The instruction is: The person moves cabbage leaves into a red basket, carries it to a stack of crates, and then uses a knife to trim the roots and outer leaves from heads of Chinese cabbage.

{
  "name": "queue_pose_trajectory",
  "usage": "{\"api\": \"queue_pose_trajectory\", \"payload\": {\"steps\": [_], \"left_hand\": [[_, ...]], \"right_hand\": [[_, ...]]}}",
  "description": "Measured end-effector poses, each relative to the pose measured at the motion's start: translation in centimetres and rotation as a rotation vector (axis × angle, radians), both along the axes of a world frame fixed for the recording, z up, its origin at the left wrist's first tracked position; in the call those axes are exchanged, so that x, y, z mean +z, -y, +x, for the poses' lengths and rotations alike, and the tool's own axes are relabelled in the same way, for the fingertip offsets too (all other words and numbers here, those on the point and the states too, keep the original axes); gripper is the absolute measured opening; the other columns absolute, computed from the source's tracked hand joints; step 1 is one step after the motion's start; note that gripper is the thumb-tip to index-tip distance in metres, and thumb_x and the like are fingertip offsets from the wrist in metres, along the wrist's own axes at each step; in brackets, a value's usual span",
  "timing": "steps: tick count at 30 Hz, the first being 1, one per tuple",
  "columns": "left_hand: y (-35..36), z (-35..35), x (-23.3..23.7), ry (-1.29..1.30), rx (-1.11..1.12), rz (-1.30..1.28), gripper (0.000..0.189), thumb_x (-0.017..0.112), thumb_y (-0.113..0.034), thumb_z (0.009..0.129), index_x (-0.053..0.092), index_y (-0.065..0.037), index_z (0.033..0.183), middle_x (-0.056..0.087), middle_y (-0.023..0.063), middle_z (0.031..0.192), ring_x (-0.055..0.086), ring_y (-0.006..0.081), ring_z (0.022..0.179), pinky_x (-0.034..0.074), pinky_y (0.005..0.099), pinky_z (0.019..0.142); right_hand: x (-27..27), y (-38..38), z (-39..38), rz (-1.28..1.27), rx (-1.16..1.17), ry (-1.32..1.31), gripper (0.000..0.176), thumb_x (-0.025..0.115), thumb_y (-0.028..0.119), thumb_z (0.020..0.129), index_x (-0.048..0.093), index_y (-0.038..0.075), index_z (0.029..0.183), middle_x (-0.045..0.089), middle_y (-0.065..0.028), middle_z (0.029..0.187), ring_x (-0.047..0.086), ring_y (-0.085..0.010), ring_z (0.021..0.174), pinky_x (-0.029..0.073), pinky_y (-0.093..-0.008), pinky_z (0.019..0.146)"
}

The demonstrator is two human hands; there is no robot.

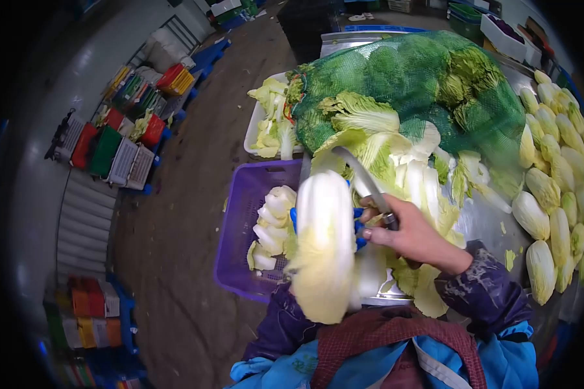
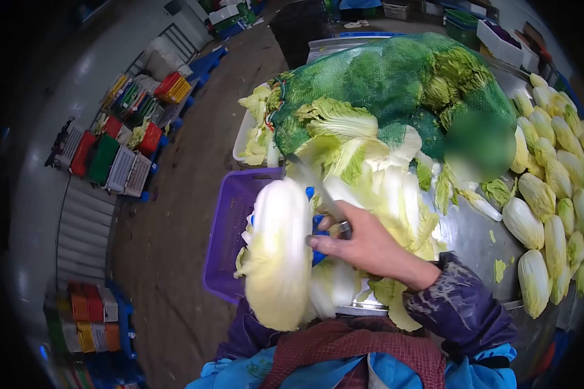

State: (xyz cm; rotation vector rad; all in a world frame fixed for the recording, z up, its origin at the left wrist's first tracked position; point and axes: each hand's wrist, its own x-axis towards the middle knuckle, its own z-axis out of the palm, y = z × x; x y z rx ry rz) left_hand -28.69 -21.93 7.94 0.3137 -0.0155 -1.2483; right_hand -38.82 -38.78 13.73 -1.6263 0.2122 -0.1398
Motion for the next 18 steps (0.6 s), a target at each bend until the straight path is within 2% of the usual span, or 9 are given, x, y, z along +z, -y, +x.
{"api": "queue_pose_trajectory", "payload": {"steps": [2, 5, 6, 8, 12, 14, 15, 17, 18], "left_hand": [[0.0, -0.2, -0.6, 0.132, 0.064, 0.12, 0.058, 0.035, -0.042, 0.093, 0.02, -0.01, 0.14, 0.048, 0.0133, 0.122, 0.048, 0.0246, 0.105, 0.042, 0.036, 0.088], [-0.2, 0.4, -0.9, 0.412, 0.114, 0.346, 0.067, 0.044, -0.045, 0.09, 0.021, -0.006, 0.139, 0.042, 0.0127, 0.131, 0.041, 0.023, 0.121, 0.035, 0.033, 0.099], [-0.2, 0.1, -0.9, 0.406, 0.104, 0.342, 0.067, 0.044, -0.045, 0.09, 0.021, -0.006, 0.139, 0.042, 0.0127, 0.131, 0.041, 0.023, 0.121, 0.035, 0.033, 0.099], [-0.2, -0.8, -0.1, 0.9, 0.261, 0.453, 0.079, 0.058, -0.047, 0.08, 0.025, -0.006, 0.138, 0.044, 0.0127, 0.129, 0.044, 0.0221, 0.117, 0.034, 0.0333, 0.1], [0.8, -1.4, 2.2, 1.017, 0.26, 0.49, 0.086, 0.068, -0.046, 0.072, 0.028, -0.005, 0.136, 0.046, 0.0142, 0.126, 0.047, 0.0254, 0.114, 0.037, 0.0374, 0.098], [0.1, -1.8, 1.1, 0.552, 0.13, 0.43, 0.081, 0.063, -0.05, 0.075, 0.031, -0.005, 0.134, 0.05, 0.0158, 0.121, 0.051, 0.0291, 0.107, 0.043, 0.04, 0.092], [-0.1, -1.8, 0.3, 0.553, 0.129, 0.431, 0.081, 0.063, -0.05, 0.075, 0.031, -0.005, 0.134, 0.05, 0.0158, 0.121, 0.051, 0.0291, 0.107, 0.043, 0.04, 0.092], [0.1, -1.8, 0.7, -0.038, -0.171, -0.01, 0.08, 0.056, -0.058, 0.076, 0.034, -0.004, 0.132, 0.052, 0.0181, 0.116, 0.055, 0.0308, 0.099, 0.047, 0.0406, 0.084], [0.0, -2.8, 1.3, -0.035, -0.079, -0.055, 0.071, 0.046, -0.056, 0.083, 0.035, -0.004, 0.131, 0.052, 0.0195, 0.115, 0.055, 0.0308, 0.095, 0.049, 0.0387, 0.079]], "right_hand": [[1.7, -0.4, -0.1, 0.073, 0.017, -0.197, 0.047, 0.07, 0.024, 0.071, 0.047, 0.0, 0.105, 0.052, -0.0064, 0.078, 0.047, -0.0112, 0.046, 0.039, -0.0255, 0.041], [0.7, 0.6, -0.5, 0.145, 0.01, -0.246, 0.05, 0.068, 0.02, 0.068, 0.045, 0.0, 0.108, 0.052, -0.0073, 0.078, 0.05, -0.0119, 0.053, 0.043, -0.0264, 0.047], [0.2, 0.6, -0.7, 0.144, 0.0, -0.253, 0.05, 0.068, 0.02, 0.068, 0.045, 0.0, 0.108, 0.052, -0.0073, 0.078, 0.05, -0.0119, 0.053, 0.043, -0.0264, 0.047], [-0.8, 0.1, -0.9, -0.063, 0.015, -0.128, 0.057, 0.066, 0.014, 0.065, 0.041, 0.0, 0.115, 0.053, -0.0089, 0.078, 0.054, -0.014, 0.064, 0.046, -0.0282, 0.055], [-1.7, -0.6, -0.9, -0.257, -0.058, -0.058, 0.066, 0.065, 0.006, 0.062, 0.038, 0.001, 0.122, 0.05, -0.0047, 0.083, 0.053, -0.0131, 0.077, 0.045, -0.0272, 0.067], [0.5, 0.0, -1.1, -0.16, -0.042, -0.175, 0.065, 0.064, 0.005, 0.063, 0.039, 0.002, 0.122, 0.05, -0.0043, 0.082, 0.054, -0.0125, 0.077, 0.045, -0.0271, 0.066], [1.5, 0.5, -0.9, -0.061, -0.024, -0.292, 0.063, 0.062, 0.004, 0.064, 0.039, 0.003, 0.122, 0.05, -0.0039, 0.081, 0.055, -0.0119, 0.077, 0.045, -0.0269, 0.065], [0.7, 2.3, -0.7, 0.11, -0.061, -0.209, 0.058, 0.057, -0.003, 0.065, 0.041, 0.003, 0.12, 0.051, -0.0028, 0.08, 0.056, -0.012, 0.063, 0.045, -0.0231, 0.055], [0.6, 3.1, -0.8, 0.087, -0.053, -0.19, 0.056, 0.056, 0.0, 0.066, 0.042, 0.003, 0.12, 0.053, -0.0074, 0.084, 0.057, -0.0152, 0.064, 0.046, -0.0255, 0.054]]}}
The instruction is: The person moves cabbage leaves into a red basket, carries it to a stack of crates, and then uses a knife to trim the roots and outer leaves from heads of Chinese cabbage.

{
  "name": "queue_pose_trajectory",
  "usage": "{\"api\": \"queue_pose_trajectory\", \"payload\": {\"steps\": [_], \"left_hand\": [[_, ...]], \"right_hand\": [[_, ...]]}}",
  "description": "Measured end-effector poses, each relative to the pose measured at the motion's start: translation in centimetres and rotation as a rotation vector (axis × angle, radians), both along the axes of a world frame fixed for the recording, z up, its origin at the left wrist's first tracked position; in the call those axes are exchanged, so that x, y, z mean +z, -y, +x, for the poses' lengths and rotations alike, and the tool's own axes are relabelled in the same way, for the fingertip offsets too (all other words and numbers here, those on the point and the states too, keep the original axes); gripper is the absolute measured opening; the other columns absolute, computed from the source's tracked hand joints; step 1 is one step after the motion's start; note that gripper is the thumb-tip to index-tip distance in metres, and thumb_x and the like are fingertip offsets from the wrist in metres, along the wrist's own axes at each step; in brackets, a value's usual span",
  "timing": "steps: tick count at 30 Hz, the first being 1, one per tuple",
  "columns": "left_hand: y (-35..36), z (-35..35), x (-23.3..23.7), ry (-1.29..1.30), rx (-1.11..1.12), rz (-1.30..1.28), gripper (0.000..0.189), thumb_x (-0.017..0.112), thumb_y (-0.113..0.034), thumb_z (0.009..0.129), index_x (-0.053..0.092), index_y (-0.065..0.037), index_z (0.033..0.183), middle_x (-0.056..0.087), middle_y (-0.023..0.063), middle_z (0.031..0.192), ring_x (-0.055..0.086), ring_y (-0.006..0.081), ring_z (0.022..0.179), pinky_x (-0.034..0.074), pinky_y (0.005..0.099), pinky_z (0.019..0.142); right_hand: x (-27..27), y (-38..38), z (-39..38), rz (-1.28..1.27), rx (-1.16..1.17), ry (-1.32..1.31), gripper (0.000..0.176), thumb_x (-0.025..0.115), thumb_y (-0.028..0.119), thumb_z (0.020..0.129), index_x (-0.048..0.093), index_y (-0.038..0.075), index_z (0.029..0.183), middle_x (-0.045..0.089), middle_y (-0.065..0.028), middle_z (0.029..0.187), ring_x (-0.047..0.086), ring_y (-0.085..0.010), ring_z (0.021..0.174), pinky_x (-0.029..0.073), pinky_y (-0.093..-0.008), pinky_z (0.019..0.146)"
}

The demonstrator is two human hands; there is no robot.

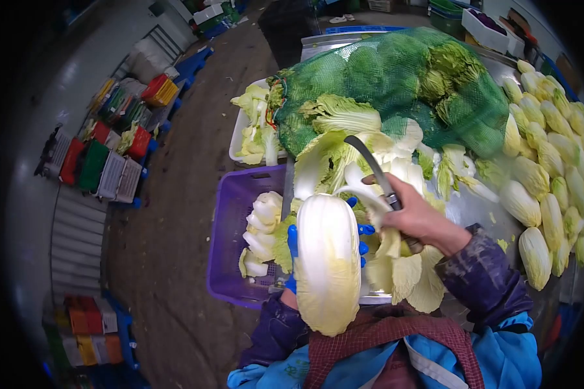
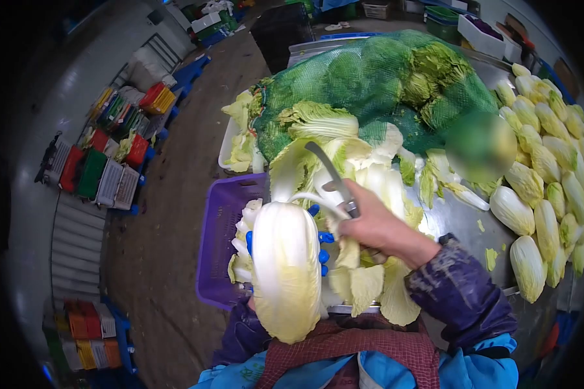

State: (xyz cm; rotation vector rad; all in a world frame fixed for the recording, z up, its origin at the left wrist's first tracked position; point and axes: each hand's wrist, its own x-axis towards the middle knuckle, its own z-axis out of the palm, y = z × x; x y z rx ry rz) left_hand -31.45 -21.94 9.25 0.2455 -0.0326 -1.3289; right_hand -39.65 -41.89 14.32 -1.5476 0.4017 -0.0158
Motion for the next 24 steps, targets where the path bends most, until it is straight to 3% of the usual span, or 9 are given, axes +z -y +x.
{"api": "queue_pose_trajectory", "payload": {"steps": [5, 7, 9, 11, 13, 17, 19, 21, 24], "left_hand": [[0.8, 1.0, 3.5, -0.056, 0.122, -0.09, 0.067, 0.046, -0.039, 0.089, 0.017, -0.007, 0.14, 0.047, 0.0173, 0.119, 0.053, 0.0262, 0.086, 0.048, 0.0404, 0.076], [-0.3, 2.4, 1.0, -0.048, 0.137, 0.119, 0.066, 0.046, -0.039, 0.089, 0.018, -0.007, 0.14, 0.046, 0.0173, 0.12, 0.053, 0.0265, 0.089, 0.049, 0.0399, 0.077], [0.1, 1.8, 1.2, -0.061, 0.195, 0.239, 0.07, 0.048, -0.044, 0.087, 0.02, -0.007, 0.139, 0.045, 0.0179, 0.122, 0.053, 0.0273, 0.095, 0.049, 0.0399, 0.08], [1.0, 1.8, -0.4, 0.107, 0.132, -0.122, 0.074, 0.046, -0.053, 0.085, 0.023, -0.007, 0.138, 0.043, 0.0183, 0.126, 0.05, 0.0302, 0.105, 0.045, 0.0421, 0.089], [1.6, 2.8, -2.2, 0.225, 0.254, -0.014, 0.069, 0.03, -0.059, 0.088, 0.026, -0.01, 0.137, 0.036, 0.0175, 0.134, 0.04, 0.0306, 0.119, 0.035, 0.0432, 0.1], [5.6, 2.1, -2.2, 0.659, 0.451, 0.52, 0.063, 0.039, -0.05, 0.09, 0.025, -0.012, 0.138, 0.032, 0.0135, 0.137, 0.036, 0.0279, 0.123, 0.03, 0.0413, 0.103], [8.5, 0.6, 0.6, 0.345, 0.323, 0.321, 0.061, 0.046, -0.047, 0.088, 0.031, -0.011, 0.136, 0.039, 0.0121, 0.133, 0.043, 0.0275, 0.116, 0.037, 0.041, 0.098], [10.0, -0.8, 1.8, 0.402, 0.208, 0.256, 0.059, 0.047, -0.043, 0.089, 0.031, -0.011, 0.136, 0.04, 0.0125, 0.132, 0.044, 0.0258, 0.115, 0.038, 0.0391, 0.096], [13.1, -2.9, 2.9, 0.535, 0.056, 0.165, 0.058, 0.05, -0.036, 0.088, 0.03, -0.011, 0.137, 0.04, 0.0137, 0.131, 0.047, 0.0233, 0.113, 0.041, 0.0353, 0.093]], "right_hand": [[-2.4, 3.5, -1.7, -0.399, -0.056, 0.064, 0.056, 0.06, 0.008, 0.066, 0.045, 0.004, 0.12, 0.059, -0.0147, 0.094, 0.059, -0.0188, 0.071, 0.049, -0.029, 0.064], [-1.8, 2.6, -2.8, -1.071, -0.009, 0.076, 0.051, 0.068, 0.017, 0.066, 0.053, 0.005, 0.113, 0.06, -0.0125, 0.096, 0.059, -0.0176, 0.075, 0.048, -0.0287, 0.068], [0.4, 0.3, -3.0, -0.704, -0.023, 0.091, 0.046, 0.073, 0.024, 0.066, 0.059, 0.006, 0.106, 0.062, -0.0105, 0.094, 0.059, -0.0169, 0.077, 0.047, -0.0289, 0.069], [2.1, -1.5, -3.8, -0.378, 0.062, 0.113, 0.055, 0.076, 0.021, 0.063, 0.057, 0.008, 0.113, 0.061, -0.0061, 0.098, 0.058, -0.0133, 0.079, 0.046, -0.0258, 0.07], [1.0, -3.5, -4.8, -0.466, 0.093, 0.206, 0.075, 0.08, 0.026, 0.06, 0.047, 0.006, 0.124, 0.06, -0.0092, 0.103, 0.058, -0.0153, 0.082, 0.047, -0.0278, 0.073], [-1.2, -3.9, -6.6, -0.596, -0.122, 0.206, 0.098, 0.079, 0.044, 0.056, 0.033, 0.001, 0.131, 0.046, -0.024, 0.123, 0.051, -0.0383, 0.107, 0.045, -0.0373, 0.086], [-2.5, -2.2, -8.4, -0.683, -0.282, 0.18, 0.091, 0.078, 0.04, 0.061, 0.034, 0.0, 0.13, 0.057, -0.02, 0.107, 0.062, -0.0316, 0.085, 0.051, -0.0339, 0.069], [-2.3, -0.1, -10.3, -0.052, -0.318, 0.021, 0.074, 0.074, 0.032, 0.069, 0.04, 0.0, 0.125, 0.062, -0.0105, 0.085, 0.058, -0.018, 0.055, 0.047, -0.0267, 0.048], [-5.0, 4.1, -14.0, 0.543, -0.582, 0.07, 0.054, 0.069, 0.031, 0.075, 0.049, -0.001, 0.114, 0.06, -0.0057, 0.081, 0.051, -0.007, 0.052, 0.037, -0.0201, 0.036]]}}
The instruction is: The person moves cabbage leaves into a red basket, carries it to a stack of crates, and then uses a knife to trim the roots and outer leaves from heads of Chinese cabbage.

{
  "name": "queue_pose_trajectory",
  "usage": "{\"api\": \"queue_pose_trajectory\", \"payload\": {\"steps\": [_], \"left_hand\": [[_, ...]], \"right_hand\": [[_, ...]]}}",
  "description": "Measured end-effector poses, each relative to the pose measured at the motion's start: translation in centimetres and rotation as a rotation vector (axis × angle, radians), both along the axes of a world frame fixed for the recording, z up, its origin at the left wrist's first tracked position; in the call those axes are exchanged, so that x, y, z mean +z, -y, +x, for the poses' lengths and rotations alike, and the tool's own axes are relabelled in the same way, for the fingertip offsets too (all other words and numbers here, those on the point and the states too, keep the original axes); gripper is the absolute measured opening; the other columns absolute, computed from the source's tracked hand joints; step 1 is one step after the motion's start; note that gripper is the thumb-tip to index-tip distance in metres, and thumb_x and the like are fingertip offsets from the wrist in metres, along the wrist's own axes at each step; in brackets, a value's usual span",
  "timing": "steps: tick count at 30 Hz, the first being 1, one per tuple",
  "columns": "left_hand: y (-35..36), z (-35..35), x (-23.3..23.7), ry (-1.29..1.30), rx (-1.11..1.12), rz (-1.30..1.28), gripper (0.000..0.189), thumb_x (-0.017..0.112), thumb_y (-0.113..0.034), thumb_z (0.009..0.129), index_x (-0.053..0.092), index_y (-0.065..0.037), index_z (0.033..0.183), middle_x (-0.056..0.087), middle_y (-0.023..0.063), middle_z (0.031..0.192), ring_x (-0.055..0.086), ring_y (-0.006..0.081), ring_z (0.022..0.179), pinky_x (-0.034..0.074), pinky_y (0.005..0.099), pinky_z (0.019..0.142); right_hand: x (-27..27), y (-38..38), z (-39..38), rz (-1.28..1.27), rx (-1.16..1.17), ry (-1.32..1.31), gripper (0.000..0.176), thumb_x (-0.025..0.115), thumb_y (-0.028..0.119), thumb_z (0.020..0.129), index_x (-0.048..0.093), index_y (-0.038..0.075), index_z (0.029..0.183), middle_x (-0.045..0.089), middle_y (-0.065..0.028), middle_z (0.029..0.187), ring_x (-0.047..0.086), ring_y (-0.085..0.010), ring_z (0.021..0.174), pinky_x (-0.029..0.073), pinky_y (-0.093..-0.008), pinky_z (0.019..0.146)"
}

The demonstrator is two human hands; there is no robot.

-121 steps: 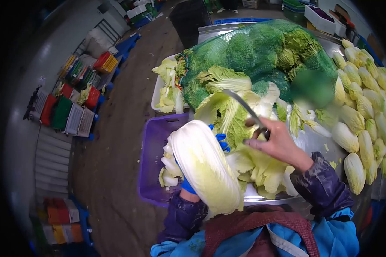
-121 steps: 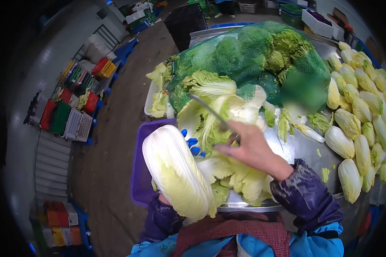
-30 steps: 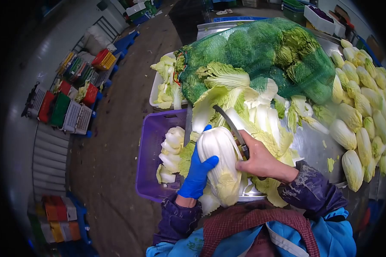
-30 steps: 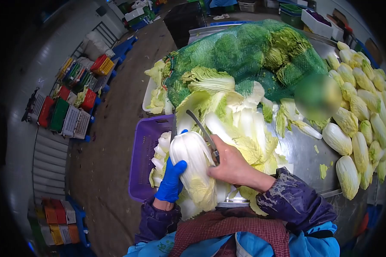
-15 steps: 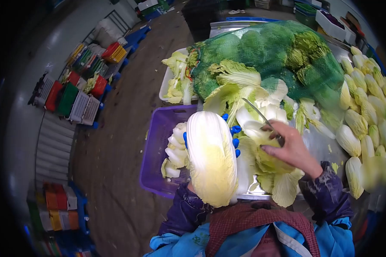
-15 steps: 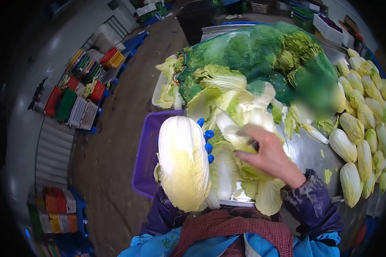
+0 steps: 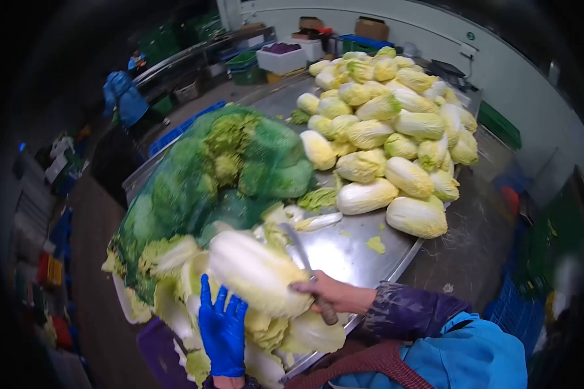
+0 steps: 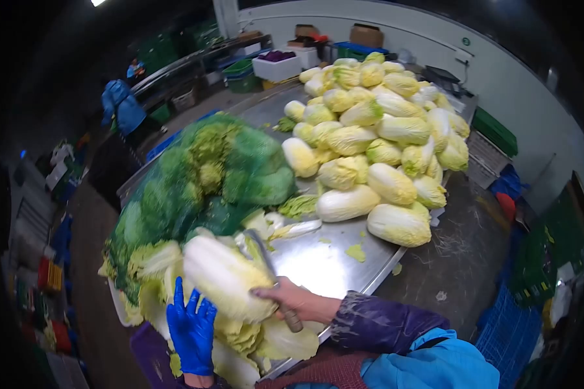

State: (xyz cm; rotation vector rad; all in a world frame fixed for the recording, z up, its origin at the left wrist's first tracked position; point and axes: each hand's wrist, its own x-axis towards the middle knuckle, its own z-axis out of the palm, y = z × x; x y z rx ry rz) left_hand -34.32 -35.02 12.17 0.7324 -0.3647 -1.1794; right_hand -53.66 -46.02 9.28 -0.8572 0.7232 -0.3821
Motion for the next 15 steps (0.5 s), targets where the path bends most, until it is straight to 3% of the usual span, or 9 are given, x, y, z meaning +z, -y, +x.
{"api": "queue_pose_trajectory", "payload": {"steps": [1, 2, 3, 5, 7, 9, 11, 13, 15], "left_hand": [[0.9, -1.1, 0.3, 0.067, -0.084, -0.008, 0.058, 0.051, -0.032, 0.088, 0.029, -0.011, 0.137, 0.041, 0.0146, 0.131, 0.048, 0.0224, 0.111, 0.042, 0.0333, 0.091], [2.0, -2.5, 1.1, 0.235, -0.108, 0.124, 0.058, 0.052, -0.026, 0.087, 0.028, -0.011, 0.138, 0.041, 0.0146, 0.13, 0.048, 0.0221, 0.111, 0.041, 0.0319, 0.091], [2.8, -3.4, 0.6, 0.236, -0.125, 0.117, 0.058, 0.052, -0.026, 0.087, 0.028, -0.011, 0.138, 0.041, 0.0146, 0.13, 0.048, 0.0221, 0.111, 0.041, 0.0319, 0.091], [3.5, -4.5, -1.6, 0.503, -0.247, 0.186, 0.059, 0.053, -0.022, 0.085, 0.029, -0.01, 0.138, 0.042, 0.0135, 0.13, 0.046, 0.0219, 0.113, 0.038, 0.0326, 0.093], [3.3, -5.2, -3.1, 0.542, -0.293, 0.205, 0.068, 0.063, -0.018, 0.078, 0.029, -0.007, 0.137, 0.037, 0.0125, 0.135, 0.039, 0.0246, 0.121, 0.029, 0.0362, 0.101], [3.4, -6.4, -4.2, 0.619, -0.235, 0.219, 0.064, 0.061, -0.018, 0.078, 0.034, -0.005, 0.134, 0.045, 0.0096, 0.128, 0.044, 0.021, 0.116, 0.031, 0.0335, 0.098], [3.7, -6.8, -6.0, 1.024, -0.289, 0.186, 0.063, 0.065, -0.019, 0.078, 0.037, -0.003, 0.131, 0.043, 0.0118, 0.131, 0.039, 0.025, 0.122, 0.028, 0.0363, 0.101], [4.4, -7.9, -6.8, 1.138, -0.322, 0.23, 0.068, 0.07, -0.026, 0.074, 0.039, 0.0, 0.129, 0.044, 0.0137, 0.129, 0.037, 0.0264, 0.123, 0.027, 0.0356, 0.102], [5.1, -8.6, -7.9, 1.594, -0.43, 0.002, 0.081, 0.069, -0.043, 0.069, 0.035, -0.009, 0.134, 0.041, 0.0156, 0.131, 0.034, 0.0338, 0.124, 0.024, 0.0465, 0.102]], "right_hand": [[-1.1, 1.4, -1.3, 0.145, -0.134, 0.083, 0.052, 0.068, 0.03, 0.075, 0.05, -0.001, 0.112, 0.06, -0.0051, 0.081, 0.052, -0.0074, 0.053, 0.038, -0.02, 0.037], [-1.5, 2.8, -3.0, 0.074, -0.221, 0.082, 0.049, 0.068, 0.03, 0.076, 0.051, -0.001, 0.11, 0.06, -0.0043, 0.081, 0.052, -0.0078, 0.054, 0.039, -0.0201, 0.037], [-1.0, 4.5, -4.9, 0.004, -0.303, 0.082, 0.047, 0.068, 0.029, 0.076, 0.052, -0.001, 0.109, 0.06, -0.0034, 0.082, 0.053, -0.0082, 0.055, 0.04, -0.0202, 0.037], [0.9, 7.6, -8.8, -0.152, -0.53, 0.065, 0.045, 0.068, 0.029, 0.076, 0.054, -0.001, 0.105, 0.061, -0.0038, 0.082, 0.054, -0.0091, 0.056, 0.042, -0.0216, 0.04], [2.3, 11.3, -14.1, -0.305, -0.579, -0.156, 0.044, 0.069, 0.03, 0.074, 0.056, -0.001, 0.102, 0.061, -0.0045, 0.079, 0.054, -0.0098, 0.057, 0.044, -0.0241, 0.043], [4.8, 14.7, -18.3, -0.469, -0.561, -0.652, 0.043, 0.07, 0.031, 0.073, 0.059, -0.002, 0.098, 0.06, -0.0037, 0.074, 0.054, -0.0098, 0.057, 0.043, -0.0243, 0.044], [6.5, 17.0, -21.2, -0.677, -0.594, -0.727, 0.041, 0.069, 0.032, 0.071, 0.06, 0.0, 0.093, 0.057, -0.002, 0.067, 0.051, -0.0096, 0.052, 0.039, -0.0232, 0.041], [7.0, 19.5, -23.5, -0.726, -0.57, -0.762, 0.039, 0.068, 0.032, 0.07, 0.061, 0.002, 0.094, 0.057, -0.0013, 0.065, 0.049, -0.0093, 0.05, 0.037, -0.0223, 0.042], [5.3, 23.2, -26.6, -0.761, -0.46, -0.815, 0.038, 0.068, 0.032, 0.07, 0.062, 0.004, 0.095, 0.057, -0.0014, 0.066, 0.048, -0.0088, 0.05, 0.038, -0.0227, 0.045]]}}
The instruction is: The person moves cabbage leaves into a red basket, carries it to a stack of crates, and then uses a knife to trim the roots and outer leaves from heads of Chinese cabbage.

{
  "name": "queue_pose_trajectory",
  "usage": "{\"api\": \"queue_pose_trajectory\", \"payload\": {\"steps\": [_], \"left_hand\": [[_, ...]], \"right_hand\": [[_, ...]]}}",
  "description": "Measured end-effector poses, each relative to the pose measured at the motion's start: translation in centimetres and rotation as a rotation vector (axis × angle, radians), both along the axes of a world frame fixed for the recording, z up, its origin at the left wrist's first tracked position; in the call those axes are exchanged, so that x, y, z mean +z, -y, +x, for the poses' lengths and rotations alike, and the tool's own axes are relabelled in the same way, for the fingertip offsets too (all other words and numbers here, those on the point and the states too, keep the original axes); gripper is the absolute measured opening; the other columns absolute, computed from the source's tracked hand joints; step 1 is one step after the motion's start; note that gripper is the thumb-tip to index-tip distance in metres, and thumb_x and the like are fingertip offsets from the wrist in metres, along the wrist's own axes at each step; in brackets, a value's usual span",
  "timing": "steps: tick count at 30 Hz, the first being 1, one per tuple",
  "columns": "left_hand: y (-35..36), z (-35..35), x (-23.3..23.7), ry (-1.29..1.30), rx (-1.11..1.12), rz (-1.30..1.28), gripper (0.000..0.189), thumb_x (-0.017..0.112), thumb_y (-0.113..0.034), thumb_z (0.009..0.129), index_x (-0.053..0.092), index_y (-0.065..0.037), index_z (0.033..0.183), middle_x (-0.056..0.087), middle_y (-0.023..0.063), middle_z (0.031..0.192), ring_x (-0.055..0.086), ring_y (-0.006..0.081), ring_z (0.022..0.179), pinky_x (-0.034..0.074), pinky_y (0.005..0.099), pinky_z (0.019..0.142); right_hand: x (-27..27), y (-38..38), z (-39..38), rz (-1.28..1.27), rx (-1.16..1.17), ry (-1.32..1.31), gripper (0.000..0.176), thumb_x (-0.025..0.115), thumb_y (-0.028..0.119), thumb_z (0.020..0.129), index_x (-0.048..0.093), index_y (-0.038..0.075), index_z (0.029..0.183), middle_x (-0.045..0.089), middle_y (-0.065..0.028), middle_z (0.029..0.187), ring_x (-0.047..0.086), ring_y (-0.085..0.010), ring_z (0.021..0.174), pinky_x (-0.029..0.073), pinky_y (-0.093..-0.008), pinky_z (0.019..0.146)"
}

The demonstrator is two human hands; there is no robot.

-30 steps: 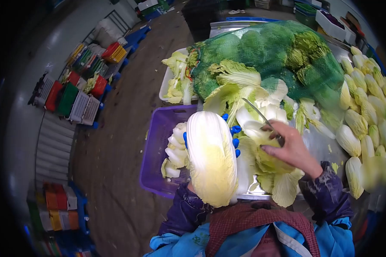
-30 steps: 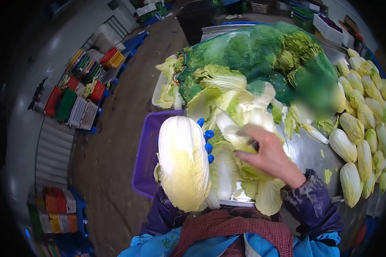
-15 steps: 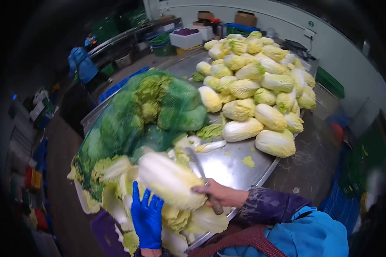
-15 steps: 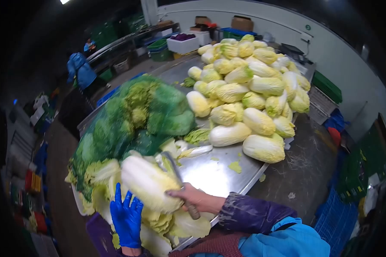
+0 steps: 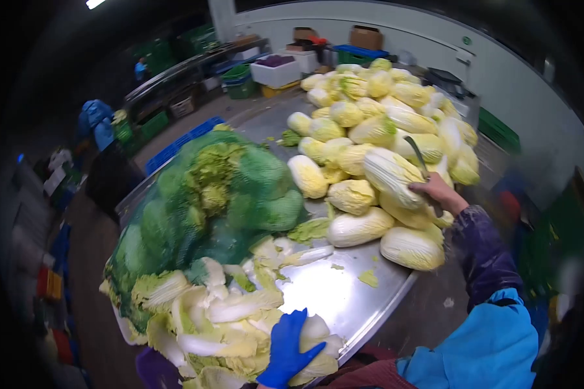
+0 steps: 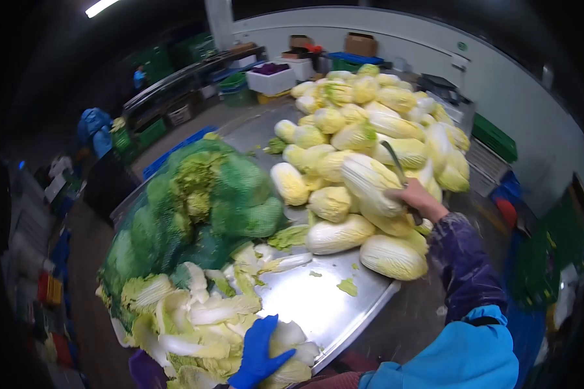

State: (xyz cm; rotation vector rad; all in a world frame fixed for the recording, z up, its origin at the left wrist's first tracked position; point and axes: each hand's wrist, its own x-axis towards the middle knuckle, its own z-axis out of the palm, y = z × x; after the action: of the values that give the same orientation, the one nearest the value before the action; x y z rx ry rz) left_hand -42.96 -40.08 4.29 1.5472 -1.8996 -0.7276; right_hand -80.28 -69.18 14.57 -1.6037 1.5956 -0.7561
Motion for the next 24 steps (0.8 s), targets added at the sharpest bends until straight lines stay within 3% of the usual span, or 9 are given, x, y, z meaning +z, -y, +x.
{"api": "queue_pose_trajectory", "payload": {"steps": [3, 7, 9, 10, 12, 15, 17, 21, 24], "left_hand": [[-0.2, -1.1, -1.6, 0.509, -0.048, 0.102, 0.09, 0.058, -0.067, 0.063, 0.021, -0.038, 0.139, 0.026, 0.0151, 0.141, 0.024, 0.0442, 0.126, 0.011, 0.0741, 0.087], [-1.2, -1.3, -4.5, 0.722, -0.131, 0.227, 0.095, 0.07, -0.054, 0.058, 0.023, -0.036, 0.138, 0.021, 0.0128, 0.144, 0.019, 0.0451, 0.129, 0.013, 0.0782, 0.082], [-1.4, -1.3, -4.2, 0.668, -0.105, 0.224, 0.094, 0.073, -0.05, 0.057, 0.026, -0.035, 0.137, 0.023, 0.012, 0.143, 0.018, 0.0441, 0.129, 0.015, 0.0781, 0.082], [-1.4, -1.2, -4.0, 0.658, -0.112, 0.232, 0.094, 0.074, -0.048, 0.057, 0.027, -0.035, 0.137, 0.024, 0.0118, 0.142, 0.019, 0.0438, 0.129, 0.016, 0.0779, 0.082], [-1.8, -1.0, -3.9, 0.643, -0.099, 0.24, 0.093, 0.074, -0.046, 0.057, 0.027, -0.033, 0.137, 0.025, 0.0127, 0.141, 0.019, 0.0433, 0.129, 0.02, 0.0754, 0.083], [-2.5, -0.2, -5.3, 0.528, -0.074, 0.201, 0.092, 0.075, -0.041, 0.058, 0.028, -0.029, 0.137, 0.027, 0.0145, 0.14, 0.021, 0.0425, 0.128, 0.027, 0.0687, 0.086], [-3.9, 0.0, -5.3, 0.394, -0.044, 0.173, 0.089, 0.075, -0.034, 0.062, 0.029, -0.023, 0.137, 0.029, 0.0175, 0.138, 0.024, 0.0428, 0.126, 0.036, 0.059, 0.088], [-6.9, 0.8, -8.3, 0.267, 0.049, 0.113, 0.084, 0.072, -0.03, 0.066, 0.028, -0.023, 0.137, 0.033, 0.0161, 0.136, 0.027, 0.0416, 0.125, 0.032, 0.0594, 0.091], [-10.0, 2.6, -9.6, 0.166, 0.106, 0.032, 0.079, 0.069, -0.034, 0.069, 0.029, -0.024, 0.137, 0.035, 0.0116, 0.136, 0.032, 0.0344, 0.124, 0.024, 0.0617, 0.095]], "right_hand": [[-0.5, 1.7, -0.6, -0.06, 0.0, -0.037, 0.033, 0.067, 0.027, 0.073, 0.062, 0.001, 0.092, 0.058, -0.0022, 0.067, 0.051, -0.0095, 0.057, 0.04, -0.0254, 0.048], [-0.7, 2.6, -0.3, -0.153, -0.141, -0.213, 0.035, 0.068, 0.023, 0.075, 0.058, -0.002, 0.098, 0.059, -0.0054, 0.069, 0.055, -0.014, 0.064, 0.044, -0.0286, 0.056], [-1.0, 2.6, 0.1, -0.939, -0.155, -0.86, 0.039, 0.068, 0.021, 0.075, 0.055, 0.0, 0.105, 0.061, -0.0081, 0.077, 0.056, -0.0178, 0.068, 0.045, -0.0297, 0.06], [-1.4, 2.1, 1.5, -0.947, -0.14, -0.854, 0.039, 0.068, 0.021, 0.075, 0.055, 0.0, 0.105, 0.061, -0.0081, 0.077, 0.056, -0.0178, 0.068, 0.045, -0.0297, 0.06], [-0.9, -1.0, 7.7, -0.643, 0.055, -0.383, 0.04, 0.069, 0.018, 0.074, 0.054, 0.002, 0.107, 0.061, -0.0095, 0.085, 0.058, -0.0206, 0.07, 0.046, -0.0307, 0.061], [-5.9, -5.4, 17.1, -0.447, 0.476, -0.131, 0.04, 0.067, 0.016, 0.075, 0.053, 0.004, 0.11, 0.061, -0.0066, 0.082, 0.058, -0.0156, 0.065, 0.047, -0.0305, 0.059], [-8.6, -9.7, 23.4, 0.121, 0.586, 0.036, 0.045, 0.066, 0.02, 0.077, 0.049, 0.005, 0.116, 0.06, -0.006, 0.081, 0.054, -0.012, 0.053, 0.046, -0.0274, 0.052], [-19.4, -17.1, 32.9, -0.125, 0.863, 0.013, 0.043, 0.056, 0.025, 0.084, 0.046, 0.001, 0.118, 0.061, -0.0175, 0.096, 0.06, -0.0294, 0.085, 0.047, -0.0379, 0.075], [-18.2, -23.2, 37.7, 0.005, 0.935, 0.036, 0.041, 0.051, 0.02, 0.086, 0.043, 0.001, 0.121, 0.056, -0.0247, 0.104, 0.053, -0.0405, 0.097, 0.044, -0.0422, 0.083]]}}
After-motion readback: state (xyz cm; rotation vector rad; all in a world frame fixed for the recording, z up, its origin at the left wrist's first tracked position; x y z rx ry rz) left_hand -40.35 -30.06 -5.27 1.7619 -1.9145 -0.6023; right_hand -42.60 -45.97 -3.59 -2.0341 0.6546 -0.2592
